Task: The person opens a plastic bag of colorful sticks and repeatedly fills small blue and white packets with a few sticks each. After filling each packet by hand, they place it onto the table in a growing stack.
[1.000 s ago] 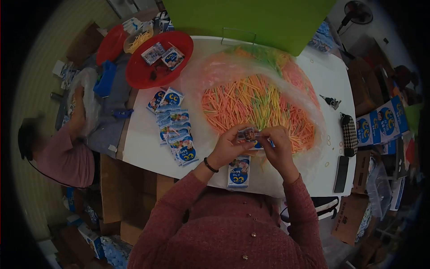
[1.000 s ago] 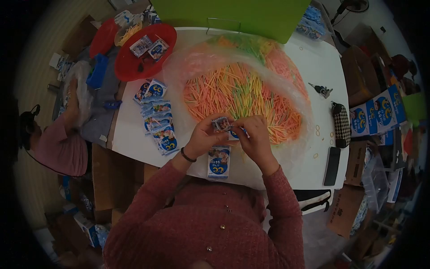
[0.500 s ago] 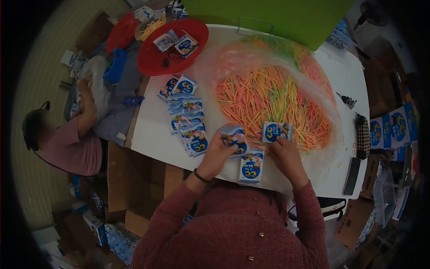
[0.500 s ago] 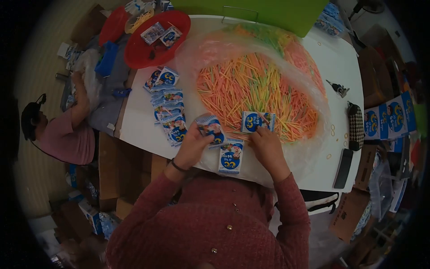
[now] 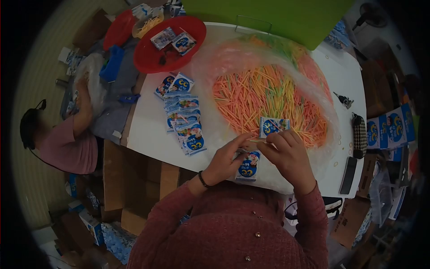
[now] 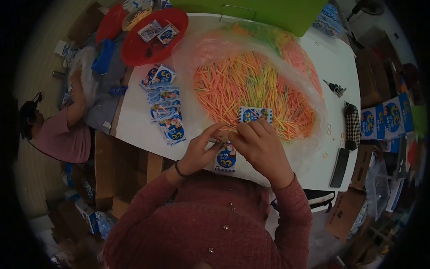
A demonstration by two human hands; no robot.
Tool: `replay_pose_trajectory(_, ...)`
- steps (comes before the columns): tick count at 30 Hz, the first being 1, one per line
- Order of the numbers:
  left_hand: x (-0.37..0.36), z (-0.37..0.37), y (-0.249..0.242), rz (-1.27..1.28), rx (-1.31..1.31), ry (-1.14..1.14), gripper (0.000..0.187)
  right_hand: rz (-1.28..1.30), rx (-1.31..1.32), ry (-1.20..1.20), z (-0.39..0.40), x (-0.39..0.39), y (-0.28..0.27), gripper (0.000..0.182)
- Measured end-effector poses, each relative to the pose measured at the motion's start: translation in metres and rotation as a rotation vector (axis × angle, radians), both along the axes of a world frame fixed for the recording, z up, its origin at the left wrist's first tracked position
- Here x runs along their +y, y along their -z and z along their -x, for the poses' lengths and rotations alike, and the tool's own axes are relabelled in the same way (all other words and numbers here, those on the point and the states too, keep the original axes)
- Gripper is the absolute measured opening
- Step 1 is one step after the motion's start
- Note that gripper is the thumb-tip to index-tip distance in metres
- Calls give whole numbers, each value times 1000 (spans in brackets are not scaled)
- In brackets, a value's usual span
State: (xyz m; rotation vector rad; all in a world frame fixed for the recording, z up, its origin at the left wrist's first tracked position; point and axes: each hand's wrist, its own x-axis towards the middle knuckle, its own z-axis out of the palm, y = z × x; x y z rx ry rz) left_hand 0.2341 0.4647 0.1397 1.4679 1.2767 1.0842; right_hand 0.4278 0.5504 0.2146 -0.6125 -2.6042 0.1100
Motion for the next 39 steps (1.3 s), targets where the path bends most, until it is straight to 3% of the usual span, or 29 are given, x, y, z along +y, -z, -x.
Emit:
replay_pose_trajectory(7, -13, 3, -1, 12, 12, 4, 59, -73, -103, -226, 23, -10, -16, 27)
replay_pose_trajectory(10, -26, 5, -7, -51, 84, -22, 57, -34, -111, -251, 32, -20, -23, 31)
replay_pose_trajectory(12, -42, 10, -4, -16, 71, -36, 57, 129, -205, -350, 41, -29, -14, 37)
replay_pose_trajectory(14, -54, 21, 0, 5, 58, -48, 57, 125, -112, -318, 41, -27, -14, 36)
replay_pose_trajectory(16, -66, 37, 6, 127, 118, -268, 54, 124, -22, -297, 38, -22, -11, 35)
replay_pose_trajectory(17, -66, 47, 19, 129, 118, -272, 54, 165, 40, -201, 32, -18, -6, 35)
replay_pose_trajectory(19, -58, 70, 42, -242, 578, -599, 58, 208, 103, -111, 23, -14, 3, 35)
replay_pose_trajectory(20, -58, 75, 47, -243, 581, -602, 58, 203, 105, -82, 20, -13, 7, 35)
replay_pose_trajectory(22, -46, 84, 46, -146, 566, -828, 56, 186, 112, -40, 14, -12, 10, 35)
replay_pose_trajectory(25, -31, 108, 41, -176, 608, -850, 53, 205, 130, 6, -1, -17, 14, 33)
replay_pose_trajectory(26, -21, 117, 42, -139, 684, -870, 36, 226, 147, 47, -6, -17, 16, 31)
replay_pose_trajectory(29, 11, 129, 41, 25, 845, -828, 24, 245, 166, 127, -19, -17, 22, 27)
replay_pose_trajectory(32, 23, 141, 49, -34, 915, -781, 21, 259, 194, 231, -41, -16, 19, 23)
replay_pose_trajectory(37, 35, 132, 16, -241, 619, -849, 14, 350, 407, 506, -87, -13, 42, 16)
replay_pose_trajectory(39, 47, 112, 6, -318, 556, -853, 12, 662, 652, 653, -100, -8, 55, 13)
